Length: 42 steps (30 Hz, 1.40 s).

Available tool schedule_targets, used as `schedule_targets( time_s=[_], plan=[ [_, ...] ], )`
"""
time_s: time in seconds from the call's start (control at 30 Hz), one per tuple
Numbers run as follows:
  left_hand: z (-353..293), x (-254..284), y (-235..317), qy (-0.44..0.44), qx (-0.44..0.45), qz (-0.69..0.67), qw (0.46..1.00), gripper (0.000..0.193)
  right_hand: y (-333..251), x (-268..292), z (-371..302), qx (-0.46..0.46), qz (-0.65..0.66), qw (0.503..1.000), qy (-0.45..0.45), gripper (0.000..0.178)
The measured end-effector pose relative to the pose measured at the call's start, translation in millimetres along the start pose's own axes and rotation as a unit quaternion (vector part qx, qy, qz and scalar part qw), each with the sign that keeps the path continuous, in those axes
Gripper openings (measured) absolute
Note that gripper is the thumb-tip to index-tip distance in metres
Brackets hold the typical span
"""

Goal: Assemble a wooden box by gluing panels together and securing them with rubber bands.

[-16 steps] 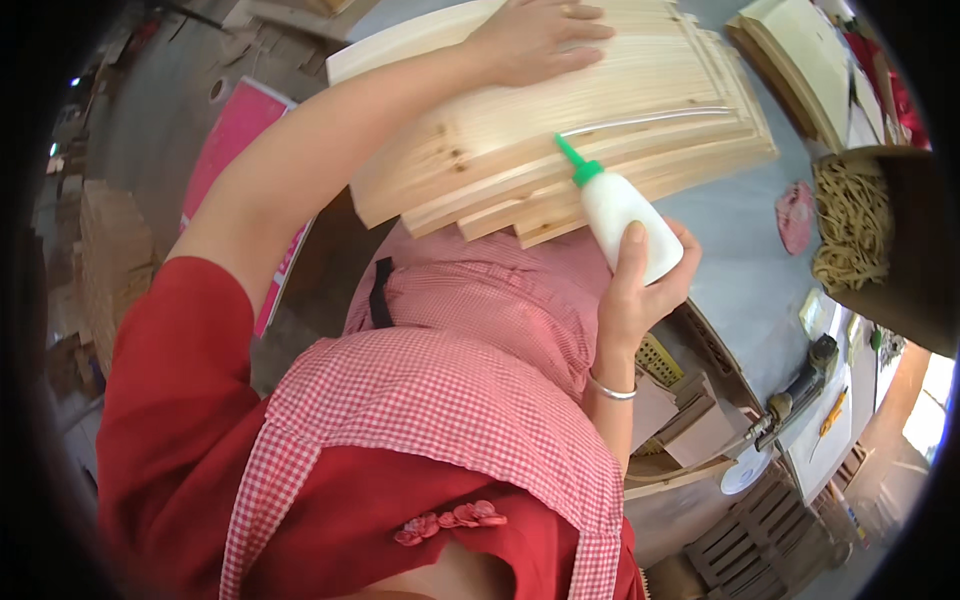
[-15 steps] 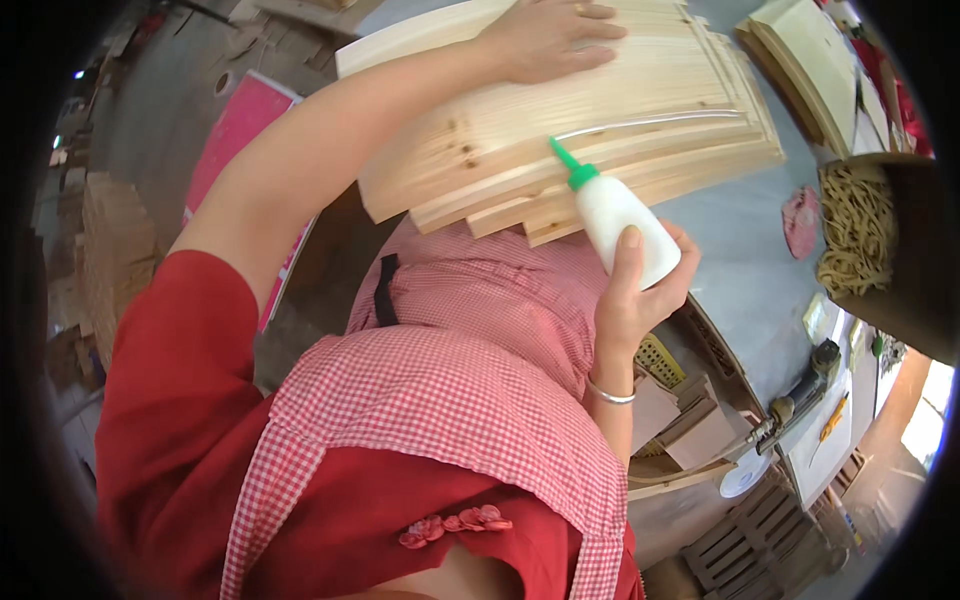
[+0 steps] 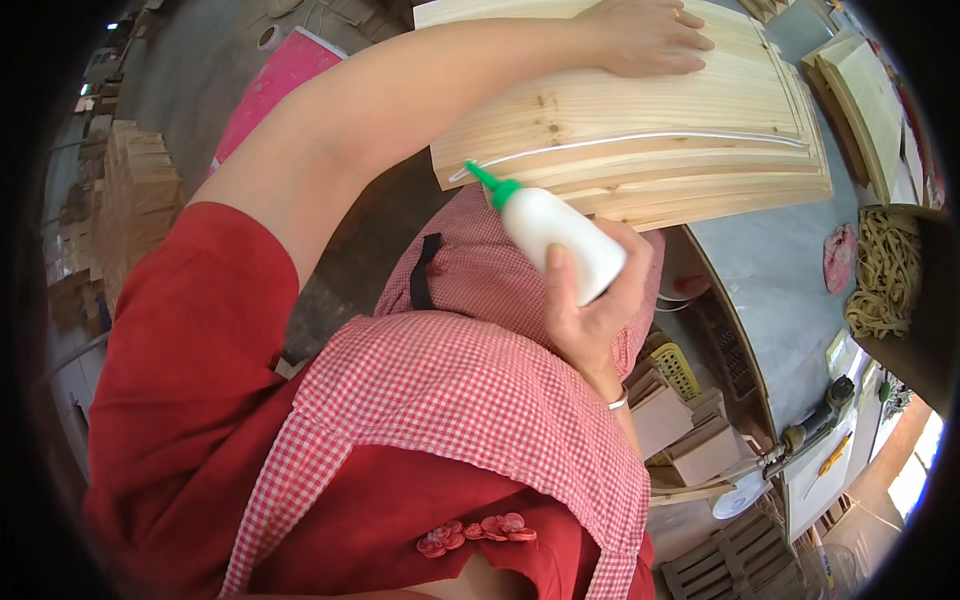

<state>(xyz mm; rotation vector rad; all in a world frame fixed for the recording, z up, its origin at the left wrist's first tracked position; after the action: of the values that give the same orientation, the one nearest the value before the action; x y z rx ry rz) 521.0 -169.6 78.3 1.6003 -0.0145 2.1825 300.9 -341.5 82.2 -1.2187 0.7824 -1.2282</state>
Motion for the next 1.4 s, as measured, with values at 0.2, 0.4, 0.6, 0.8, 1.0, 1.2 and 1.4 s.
schedule_targets(
  time_s=[0.2,0.4,0.6,0.8,1.0,1.2,1.4],
  plan=[
    [21.9,4.3,39.2,-0.068,0.097,0.154,0.981,0.045,13.2,-1.0,11.1,-0.051,0.078,0.995,-0.044,0.044],
    [1.0,6.1,7.4,0.034,-0.022,0.016,0.999,0.045,43.0,107.8,48.5,-0.069,0.124,0.963,0.231,0.04],
    [6.6,10.5,21.4,0.013,-0.011,0.0,1.0,0.044,83.2,224.5,91.7,-0.083,0.103,0.891,0.434,0.043],
    [11.0,13.1,23.1,-0.002,0.004,-0.011,1.0,0.043,106.1,245.3,128.9,-0.08,0.081,0.877,0.467,0.038],
    [10.7,12.4,21.8,0.014,-0.006,-0.02,1.0,0.043,120.8,254.2,137.0,-0.063,0.005,0.871,0.488,0.037],
    [7.3,5.7,11.6,0.026,-0.016,0.013,0.999,0.042,106.8,238.5,119.6,-0.117,-0.03,0.904,0.409,0.041],
    [5.2,23.2,22.3,0.005,0.002,-0.039,0.999,0.046,77.8,182.3,70.2,-0.095,-0.048,0.932,0.345,0.04]
  ],
)
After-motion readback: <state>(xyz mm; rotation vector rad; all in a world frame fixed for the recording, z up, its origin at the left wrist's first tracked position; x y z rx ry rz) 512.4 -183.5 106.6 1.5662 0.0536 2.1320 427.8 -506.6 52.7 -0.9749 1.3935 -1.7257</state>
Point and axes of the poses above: each hand's wrist, its own z-axis towards the middle knuckle, its own x-axis out of the back of the hand, y = z × x, the point moved 5 cm from there along z, towards the middle knuckle, and after that the axes turned 4 degrees about y, right-handed, at the moved point
